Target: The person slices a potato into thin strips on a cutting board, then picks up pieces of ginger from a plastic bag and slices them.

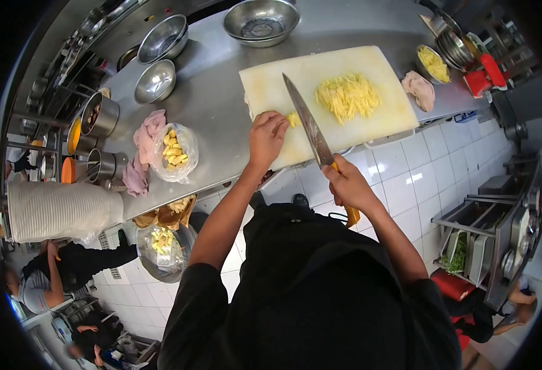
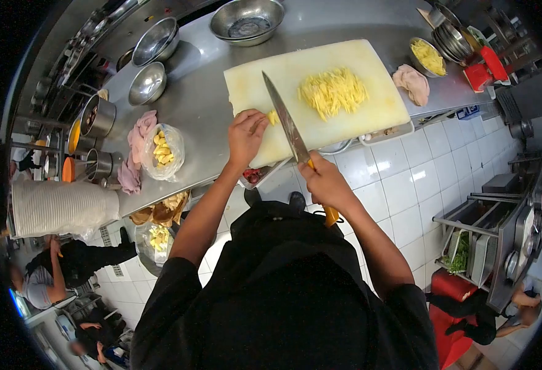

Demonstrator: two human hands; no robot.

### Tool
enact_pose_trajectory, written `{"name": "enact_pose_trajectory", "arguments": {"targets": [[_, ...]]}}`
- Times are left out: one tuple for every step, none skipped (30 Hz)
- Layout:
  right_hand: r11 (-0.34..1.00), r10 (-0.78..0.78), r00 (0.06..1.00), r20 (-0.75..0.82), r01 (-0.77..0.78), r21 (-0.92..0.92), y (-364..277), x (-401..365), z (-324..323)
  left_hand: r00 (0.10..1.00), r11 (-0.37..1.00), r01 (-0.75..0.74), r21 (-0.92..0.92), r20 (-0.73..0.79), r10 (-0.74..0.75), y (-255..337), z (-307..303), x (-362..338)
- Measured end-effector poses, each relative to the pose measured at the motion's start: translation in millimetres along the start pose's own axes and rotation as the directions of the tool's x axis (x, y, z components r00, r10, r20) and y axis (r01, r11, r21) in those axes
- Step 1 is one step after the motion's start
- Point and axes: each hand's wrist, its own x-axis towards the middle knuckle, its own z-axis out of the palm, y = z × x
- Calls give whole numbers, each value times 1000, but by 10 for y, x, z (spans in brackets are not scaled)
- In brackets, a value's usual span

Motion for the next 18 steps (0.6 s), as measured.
{"name": "enact_pose_trajectory", "arguments": {"targets": [[997, -1, 1000, 12, 0, 76, 101, 76, -18, 1000, 999, -22, 24, 2, 22, 5, -8, -2], [988, -3, 1000, 25, -1, 152, 172, 142, -34, 1000, 999, -14, 32, 14, 14, 6, -17, -1], [992, 20, 1000, 17, -22, 120, 121, 154, -50, 1000, 999, -8, 40, 29, 6, 0, -21, 2], [993, 24, 1000, 16, -26, 119, 127, 192, -50, 999, 999, 1, 49, 49, -3, -5, -23, -8], [993, 30, 999, 15, -31, 117, 144, 229, -48, 999, 998, -10, 57, 46, 8, -10, -20, -15], [992, 36, 999, 15, -37, 117, 159, 252, -41, 999, 998, -21, 66, 43, 19, -9, -17, -10], [992, 28, 999, 16, -29, 119, 155, 263, -32, 999, 997, -34, 75, 40, 31, -8, -16, 2], [992, 20, 1000, 16, -22, 121, 142, 263, -22, 999, 997, -30, 67, 37, 27, -1, -11, 6], [992, 13, 1000, 18, -15, 123, 133, 260, -13, 999, 998, -25, 60, 32, 23, 16, -10, 8], [993, 25, 999, 23, -27, 111, 126, 265, -8, 999, 998, -20, 54, 26, 19, 29, -17, 8], [994, 35, 999, 26, -38, 99, 115, 274, -9, 1000, 998, -17, 53, 27, 16, 38, -21, 12], [995, 45, 999, 27, -47, 86, 111, 283, -13, 1000, 999, -15, 51, 26, 14, 30, -13, 12], [995, 41, 999, 31, -44, 93, 117, 292, -13, 1000, 999, -13, 48, 26, 12, 24, -8, 11], [994, 37, 999, 34, -41, 100, 129, 302, -13, 999, 998, -21, 57, 26, 20, 16, -7, 11], [994, 34, 999, 36, -37, 107, 140, 309, -16, 999, 997, -29, 65, 27, 28, 9, -7, 10], [994, 35, 999, 38, -38, 103, 146, 316, -25, 999, 997, -38, 72, 27, 36, 2, -2, 12], [994, 36, 999, 41, -40, 100, 153, 320, -33, 999, 997, -35, 70, 28, 34, -3, 2, 10], [994, 38, 998, 44, -42, 96, 160, 323, -39, 999, 997, -33, 68, 30, 31, -4, 2, 9]]}}
